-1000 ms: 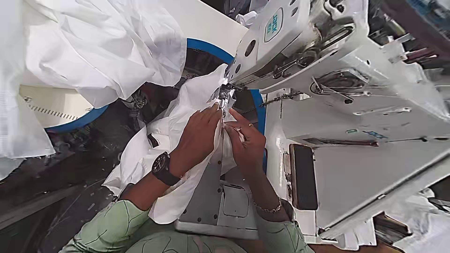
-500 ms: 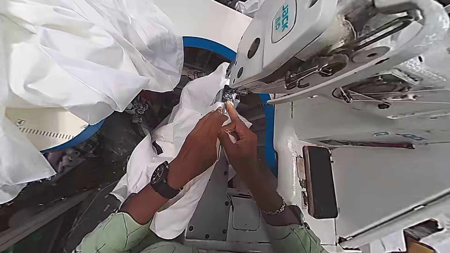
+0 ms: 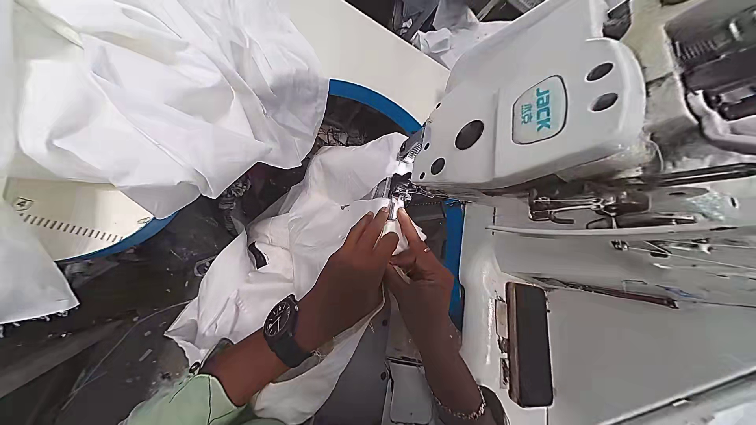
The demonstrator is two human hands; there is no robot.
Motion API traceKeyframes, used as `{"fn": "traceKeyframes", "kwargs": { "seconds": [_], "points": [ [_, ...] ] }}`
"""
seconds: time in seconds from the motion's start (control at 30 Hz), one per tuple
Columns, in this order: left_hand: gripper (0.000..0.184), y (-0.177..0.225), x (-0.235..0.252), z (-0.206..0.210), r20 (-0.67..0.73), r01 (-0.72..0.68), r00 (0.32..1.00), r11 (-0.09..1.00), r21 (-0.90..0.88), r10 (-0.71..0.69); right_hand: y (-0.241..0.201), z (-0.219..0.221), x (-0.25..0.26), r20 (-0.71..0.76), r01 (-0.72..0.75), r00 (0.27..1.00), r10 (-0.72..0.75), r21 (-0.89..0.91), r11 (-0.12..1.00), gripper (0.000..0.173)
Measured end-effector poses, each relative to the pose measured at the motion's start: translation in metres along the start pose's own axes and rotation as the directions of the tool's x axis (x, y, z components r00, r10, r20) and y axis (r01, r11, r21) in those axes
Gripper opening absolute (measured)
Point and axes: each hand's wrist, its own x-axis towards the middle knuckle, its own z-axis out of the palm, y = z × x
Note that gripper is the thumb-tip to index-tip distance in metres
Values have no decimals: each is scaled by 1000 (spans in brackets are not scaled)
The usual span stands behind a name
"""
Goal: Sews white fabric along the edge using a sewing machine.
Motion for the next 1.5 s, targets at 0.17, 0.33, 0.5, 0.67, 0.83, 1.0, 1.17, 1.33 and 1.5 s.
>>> {"fn": "traceKeyframes", "kwargs": {
  "seconds": [0.17,0.33,0.5,0.67,0.83,1.0,1.17,1.33,1.5],
  "points": [
    [27,-2,1,3,-19,-32,999,999,9,32,5,-4,5,18,-44,999,42,94,995,18],
    [26,-4,5,7,-66,13,998,999,-48,-16,-10,10,-4,-71,157,979,-193,-350,923,15],
    [17,-19,22,14,-138,0,990,994,-106,-15,-27,16,3,-75,124,972,-222,-636,762,18],
    [42,6,7,-79,607,284,781,948,-142,-143,-35,-55,-74,117,-13,986,116,-647,763,23],
    [28,32,-56,-65,328,157,939,979,-129,-108,-51,-54,-91,387,233,922,-9,-535,812,23],
    [32,16,-58,-45,47,40,998,998,-42,-38,-107,-16,-101,403,192,883,241,-778,598,16],
    [32,19,-71,-34,33,56,998,994,-97,-53,-134,-13,-89,391,196,880,269,-815,545,20],
    [35,10,-61,-40,139,67,990,974,-217,-37,-130,-19,-79,412,178,855,314,-803,569,21],
    [36,17,-58,-56,335,168,938,960,-223,-86,-121,-17,-73,472,197,813,340,-773,603,23]
  ]
}}
